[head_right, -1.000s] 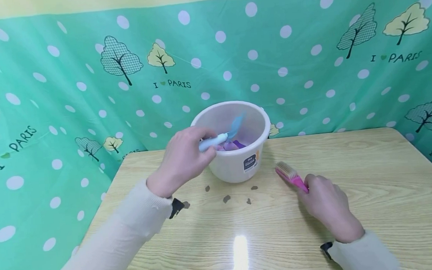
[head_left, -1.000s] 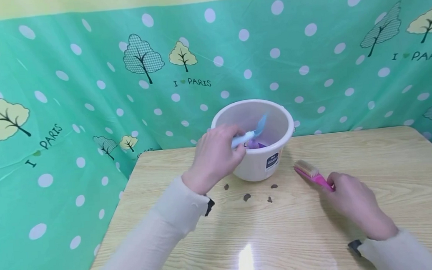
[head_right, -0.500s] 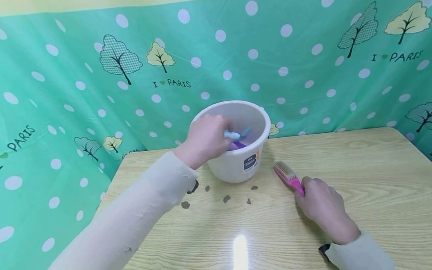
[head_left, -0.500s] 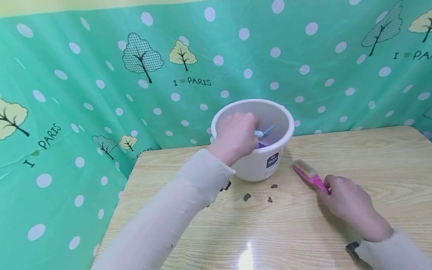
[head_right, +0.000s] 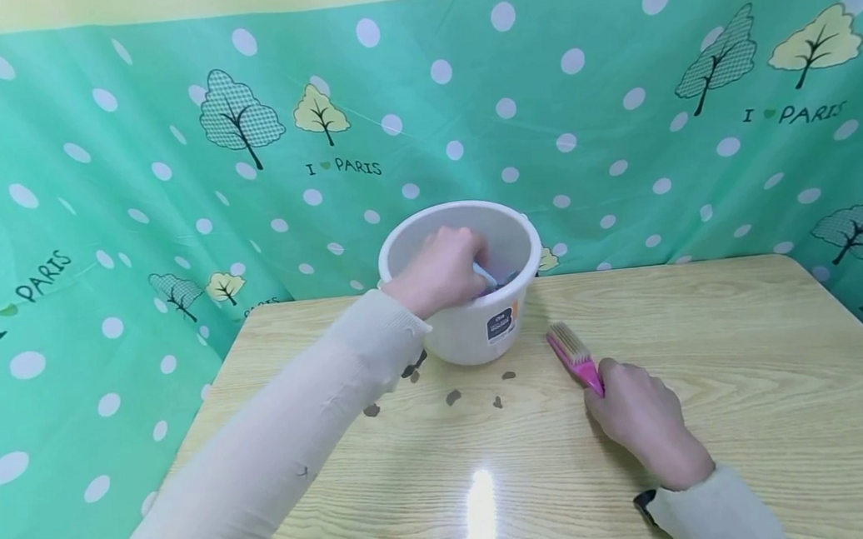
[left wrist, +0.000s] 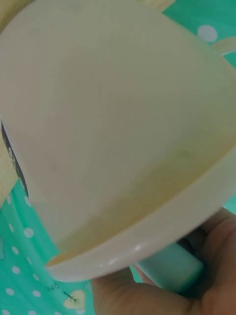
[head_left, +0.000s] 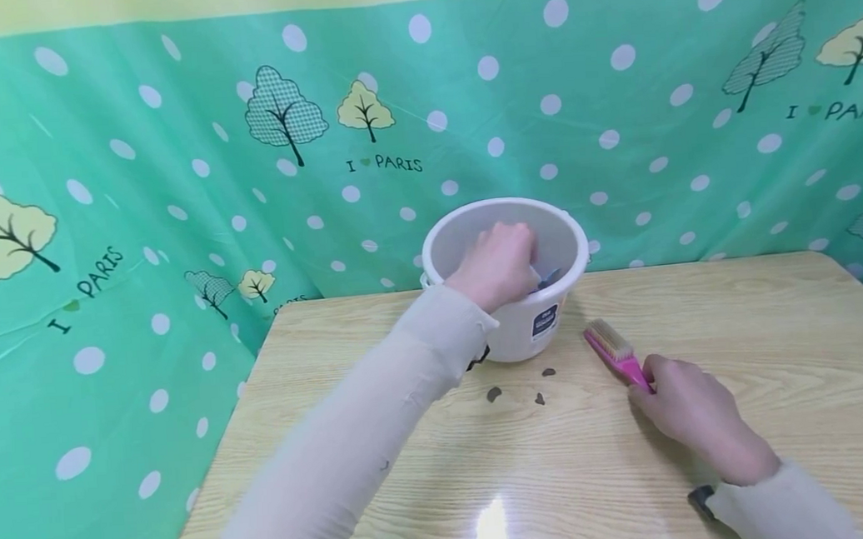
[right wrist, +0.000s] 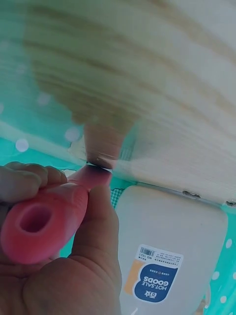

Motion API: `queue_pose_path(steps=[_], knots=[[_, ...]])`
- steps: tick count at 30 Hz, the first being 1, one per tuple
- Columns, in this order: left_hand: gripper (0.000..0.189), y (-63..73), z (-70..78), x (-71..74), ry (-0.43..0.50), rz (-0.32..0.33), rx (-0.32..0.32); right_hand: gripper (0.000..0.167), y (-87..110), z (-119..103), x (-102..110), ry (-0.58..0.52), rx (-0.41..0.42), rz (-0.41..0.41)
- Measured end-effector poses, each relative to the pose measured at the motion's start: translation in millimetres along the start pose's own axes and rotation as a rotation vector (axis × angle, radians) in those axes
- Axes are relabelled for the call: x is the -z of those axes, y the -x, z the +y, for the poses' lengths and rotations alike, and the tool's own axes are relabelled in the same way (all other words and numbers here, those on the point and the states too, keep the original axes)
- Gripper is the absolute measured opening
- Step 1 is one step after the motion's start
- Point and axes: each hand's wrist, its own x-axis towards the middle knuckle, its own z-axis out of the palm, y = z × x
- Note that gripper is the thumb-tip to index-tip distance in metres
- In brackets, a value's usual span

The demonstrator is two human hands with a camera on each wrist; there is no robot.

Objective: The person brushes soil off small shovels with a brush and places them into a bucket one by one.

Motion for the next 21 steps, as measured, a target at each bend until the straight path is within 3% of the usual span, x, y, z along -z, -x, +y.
queue_pose_path(steps=[14,21], knots=[[0.016,-12.6,0.9,-12.7,0.016,-0.056,0.029,0.015,0.0,0.3,-1.9,0.007,0.008,-0.014],[0.003,-13.8,-1.5,-10.9,0.098,-0.075,0.029,0.017,0.1,-0.7,-2.4,0.021,-0.004,-0.033]])
